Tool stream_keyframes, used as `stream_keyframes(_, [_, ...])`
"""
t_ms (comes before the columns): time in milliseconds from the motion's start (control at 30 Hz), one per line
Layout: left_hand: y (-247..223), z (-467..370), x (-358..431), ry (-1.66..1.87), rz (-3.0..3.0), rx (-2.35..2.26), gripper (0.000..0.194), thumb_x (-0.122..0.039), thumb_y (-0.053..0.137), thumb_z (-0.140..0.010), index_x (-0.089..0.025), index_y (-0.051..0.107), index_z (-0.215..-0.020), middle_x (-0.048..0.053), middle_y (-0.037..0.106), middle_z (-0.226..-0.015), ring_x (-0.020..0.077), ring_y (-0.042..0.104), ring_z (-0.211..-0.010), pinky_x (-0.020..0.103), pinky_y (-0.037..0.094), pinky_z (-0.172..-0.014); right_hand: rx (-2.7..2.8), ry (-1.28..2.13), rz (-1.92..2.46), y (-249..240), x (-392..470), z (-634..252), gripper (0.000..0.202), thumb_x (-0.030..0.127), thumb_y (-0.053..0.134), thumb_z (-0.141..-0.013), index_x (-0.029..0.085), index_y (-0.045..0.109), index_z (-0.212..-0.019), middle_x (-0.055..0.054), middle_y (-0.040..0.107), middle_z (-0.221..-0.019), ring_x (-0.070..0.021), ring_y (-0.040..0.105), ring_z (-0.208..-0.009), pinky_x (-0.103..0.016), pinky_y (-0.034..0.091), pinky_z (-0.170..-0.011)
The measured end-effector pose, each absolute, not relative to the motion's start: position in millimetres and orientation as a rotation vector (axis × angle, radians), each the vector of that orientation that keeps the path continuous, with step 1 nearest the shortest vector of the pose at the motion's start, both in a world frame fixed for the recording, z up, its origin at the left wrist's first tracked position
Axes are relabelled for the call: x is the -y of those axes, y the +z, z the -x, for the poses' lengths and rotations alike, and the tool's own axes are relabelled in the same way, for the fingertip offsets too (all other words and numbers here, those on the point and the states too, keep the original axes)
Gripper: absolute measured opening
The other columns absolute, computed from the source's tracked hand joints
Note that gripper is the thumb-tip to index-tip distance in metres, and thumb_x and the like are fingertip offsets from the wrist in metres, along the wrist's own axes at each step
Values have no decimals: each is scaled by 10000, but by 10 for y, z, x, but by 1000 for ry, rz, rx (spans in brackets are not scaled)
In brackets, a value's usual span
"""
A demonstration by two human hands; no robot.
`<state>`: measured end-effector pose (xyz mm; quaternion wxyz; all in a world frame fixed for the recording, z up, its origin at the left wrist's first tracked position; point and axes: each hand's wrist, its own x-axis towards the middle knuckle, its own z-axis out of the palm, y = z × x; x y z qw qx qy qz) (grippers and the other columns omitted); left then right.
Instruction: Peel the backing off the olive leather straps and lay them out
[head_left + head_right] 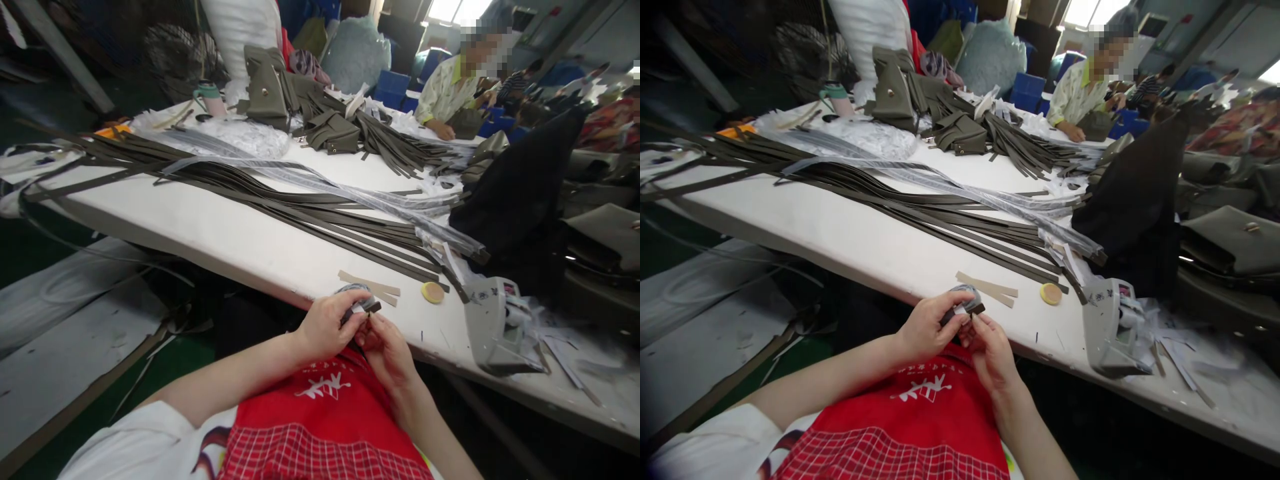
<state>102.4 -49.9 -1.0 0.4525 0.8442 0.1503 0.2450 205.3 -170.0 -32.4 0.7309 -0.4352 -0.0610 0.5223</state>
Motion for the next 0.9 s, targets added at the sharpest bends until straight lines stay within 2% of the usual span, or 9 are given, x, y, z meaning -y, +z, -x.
stream_keyframes(200, [-103,-1036,509,593,-2044,-336,365,-206,538,-874,-202,564,-1238,77,693,-1149,207,655,-1051,341,501,-975,54,1049,1002,-444,1649,-1965,267,407,822,-688,185,684,-742,14,601,-653,-101,480,-563,-221,403,-523])
stream_keyframes(433, [-88,-1073,483,704,-1933,-406,395,-231,688,-762,-149,607,-1140,130,603,-1151,198,631,-923,338,554,-841,128,991,1068,-490,1681,-2002,240,424,772,-740,211,679,-805,16,613,-660,-130,499,-577,-263,412,-565])
stream_keyframes(567, [-53,-1093,499,812,-1938,-453,222,-248,735,-742,-149,705,-938,136,607,-1159,247,600,-1076,387,508,-965,144,999,1045,-455,1666,-1997,230,428,755,-761,227,694,-856,3,603,-648,-178,555,-662,-305,453,-643])
stream_keyframes(633, [-35,-1100,514,816,-1910,-452,144,-230,725,-758,-157,731,-882,126,634,-1138,244,610,-1076,383,510,-966,134,986,1047,-430,1657,-1991,238,436,757,-761,229,694,-857,6,584,-629,-176,543,-651,-301,452,-632])
stream_keyframes(767, [-15,-1099,535,816,-1877,-453,131,-207,689,-805,-176,751,-915,105,676,-1119,224,639,-1053,359,524,-951,103,965,998,-381,1637,-1984,258,391,792,-743,228,700,-921,18,608,-687,-116,485,-589,-243,417,-571])
stream_keyframes(900, [-35,-1098,544,879,-1968,-425,188,-211,621,-872,-175,736,-1016,99,718,-1080,206,676,-1011,332,547,-930,82,985,965,-330,1609,-1976,285,394,813,-733,190,710,-902,25,594,-641,-78,465,-554,-196,391,-538])
